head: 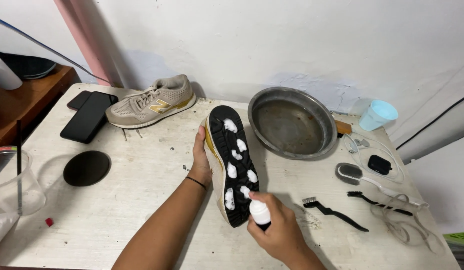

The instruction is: The person applies white foam cleaner to the sole of a beige sneaker and scrubs it with a small black brush. The shoe is held in the left hand while the right hand scrubs the sole and side edges. The process continues until the sole is covered in foam.

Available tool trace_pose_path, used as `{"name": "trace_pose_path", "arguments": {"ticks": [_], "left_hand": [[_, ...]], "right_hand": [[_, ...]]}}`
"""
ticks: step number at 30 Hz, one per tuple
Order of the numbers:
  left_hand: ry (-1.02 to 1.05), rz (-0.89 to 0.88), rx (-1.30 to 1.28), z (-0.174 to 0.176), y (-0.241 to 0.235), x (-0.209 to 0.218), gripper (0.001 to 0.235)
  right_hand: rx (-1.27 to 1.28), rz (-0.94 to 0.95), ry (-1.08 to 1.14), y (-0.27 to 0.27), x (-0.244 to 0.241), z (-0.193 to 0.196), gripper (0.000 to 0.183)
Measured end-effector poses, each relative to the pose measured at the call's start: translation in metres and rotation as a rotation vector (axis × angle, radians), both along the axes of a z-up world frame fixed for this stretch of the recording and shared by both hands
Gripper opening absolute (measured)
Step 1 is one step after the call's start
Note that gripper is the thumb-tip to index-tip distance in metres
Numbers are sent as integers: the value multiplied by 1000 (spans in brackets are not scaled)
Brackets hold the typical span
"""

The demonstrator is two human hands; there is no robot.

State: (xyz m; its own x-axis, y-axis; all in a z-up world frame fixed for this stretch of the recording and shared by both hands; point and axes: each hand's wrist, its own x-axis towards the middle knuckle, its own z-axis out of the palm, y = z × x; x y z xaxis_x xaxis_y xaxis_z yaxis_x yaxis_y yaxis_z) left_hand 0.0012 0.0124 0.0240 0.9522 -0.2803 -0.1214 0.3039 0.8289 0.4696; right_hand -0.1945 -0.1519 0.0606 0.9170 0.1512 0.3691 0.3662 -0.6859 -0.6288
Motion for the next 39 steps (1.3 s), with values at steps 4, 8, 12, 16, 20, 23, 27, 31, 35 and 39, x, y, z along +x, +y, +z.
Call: {"name": "trace_pose_path", "arguments": {"ticks": [4, 8, 12, 16, 20, 23, 27, 31, 35, 39], "left_hand": [[-104, 160, -41, 22, 10, -2, 65], [-64, 160, -129, 24, 11, -1, 63], [-129, 93, -161, 16, 4, -3, 64], [-116, 132, -130, 11, 1, 0, 59], [-64, 138, -201, 19, 4, -4, 61], [-74, 180, -155, 24, 3, -7, 59], [-48, 203, -110, 24, -2, -10, 62], [-48, 236, -105, 18, 2, -4, 58], [-110, 185, -184, 15, 2, 1, 56], [-144, -113, -328, -1, -13, -6, 67]], "right_hand": [[20, -18, -49, -7, -23, -24, 45], [9, -27, -118, -11, -17, 2, 54], [-20, 25, -109, -6, 5, 28, 57], [-15, 2, -44, -11, -3, 4, 52], [61, -170, 36, -6, -28, -11, 48], [37, -145, -5, 6, -32, -4, 52], [-61, -22, 5, 9, -20, -5, 57], [-66, -35, -97, 4, -36, -15, 50], [33, -80, 98, -22, -35, -6, 57], [-111, 25, -153, -50, 1, 26, 62]]}}
